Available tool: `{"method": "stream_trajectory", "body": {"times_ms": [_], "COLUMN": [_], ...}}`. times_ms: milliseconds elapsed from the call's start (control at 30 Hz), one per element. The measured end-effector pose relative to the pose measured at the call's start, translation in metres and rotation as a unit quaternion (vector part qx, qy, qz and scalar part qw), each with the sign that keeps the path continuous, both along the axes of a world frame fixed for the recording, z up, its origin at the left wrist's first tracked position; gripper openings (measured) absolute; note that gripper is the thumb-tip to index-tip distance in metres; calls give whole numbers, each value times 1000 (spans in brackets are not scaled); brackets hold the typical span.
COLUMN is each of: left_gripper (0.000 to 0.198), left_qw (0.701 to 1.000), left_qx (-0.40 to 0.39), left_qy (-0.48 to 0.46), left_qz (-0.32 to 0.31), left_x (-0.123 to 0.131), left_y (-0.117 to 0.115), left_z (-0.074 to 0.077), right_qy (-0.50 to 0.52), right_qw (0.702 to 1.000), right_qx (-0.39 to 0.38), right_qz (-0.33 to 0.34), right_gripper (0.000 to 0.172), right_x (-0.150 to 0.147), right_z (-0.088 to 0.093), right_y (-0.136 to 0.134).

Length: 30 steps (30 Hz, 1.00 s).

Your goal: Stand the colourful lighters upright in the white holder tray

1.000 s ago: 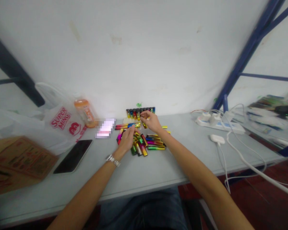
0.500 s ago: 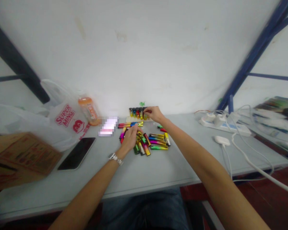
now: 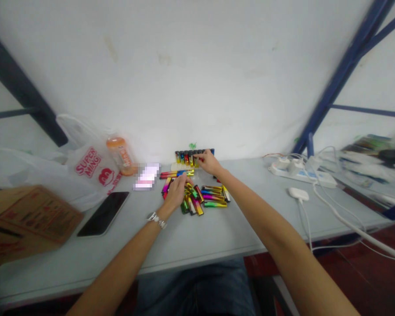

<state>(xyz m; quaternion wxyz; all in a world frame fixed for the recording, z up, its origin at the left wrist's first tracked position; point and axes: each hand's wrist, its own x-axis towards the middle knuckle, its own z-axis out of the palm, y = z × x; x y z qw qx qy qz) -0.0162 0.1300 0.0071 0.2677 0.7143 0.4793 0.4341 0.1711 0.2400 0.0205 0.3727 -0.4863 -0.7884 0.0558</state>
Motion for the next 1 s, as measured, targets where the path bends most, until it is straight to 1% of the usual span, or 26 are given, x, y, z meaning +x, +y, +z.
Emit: {"method": "stream_trajectory", "body": {"times_ms": [100, 133, 167, 233, 300, 367, 433, 500, 600, 700, 767, 800, 867, 900, 933, 1000], "left_gripper": [63, 63, 63, 62, 62, 62, 62, 62, 62, 62, 62, 62, 62, 63, 63, 64], "left_qw": [1000, 1000, 1000, 1000, 1000, 1000, 1000, 1000, 1000, 1000, 1000, 1000, 1000, 1000, 1000, 1000], "left_qx": [0, 0, -1, 0, 2, 4, 3, -2, -5, -1, 0, 1, 3, 5, 6, 6], "left_qy": [-2, -3, -3, 0, 2, 0, -6, -8, -5, -3, -5, -8, -11, -11, -10, -8], "left_qz": [-2, -3, -3, -4, -5, -7, -6, -4, -3, -3, -4, -6, -9, -9, -8, -5], "left_x": [0, 0, 0, 0, 0, 0, 1, 2, 2, 1, 0, 0, 0, 1, 1, 1], "left_y": [0, 0, 0, 0, -1, -1, -1, -1, 0, 0, 1, 1, 1, 1, 1, 1], "left_z": [0, 0, 0, 0, 0, 0, 0, 0, 1, 0, -1, -1, -1, -1, -1, -1], "right_qy": [-22, -33, -51, -110, -172, -212, -235, -248, -249, -239, -199, -159, -32, 48, 132, 288], "right_qw": [1000, 999, 998, 993, 979, 959, 938, 924, 923, 935, 956, 969, 987, 987, 978, 938], "right_qx": [13, 15, 8, -37, -109, -188, -254, -290, -293, -260, -214, -186, -144, -134, -131, -143], "right_qz": [-11, -17, -22, -18, -10, -5, -4, 0, 5, 16, 31, 38, 59, 77, 99, 131], "right_gripper": [51, 50, 44, 28, 16, 15, 17, 20, 22, 16, 15, 15, 17, 19, 22, 31], "right_x": [0, 1, 3, 7, 13, 17, 19, 19, 14, 11, 9, 8, 4, 0, -4, -15], "right_z": [2, 3, 4, 6, 9, 13, 17, 19, 17, 10, 6, 5, 5, 7, 8, 12], "right_y": [-22, -31, -41, -59, -74, -82, -84, -80, -70, -61, -57, -57, -57, -58, -60, -66]}}
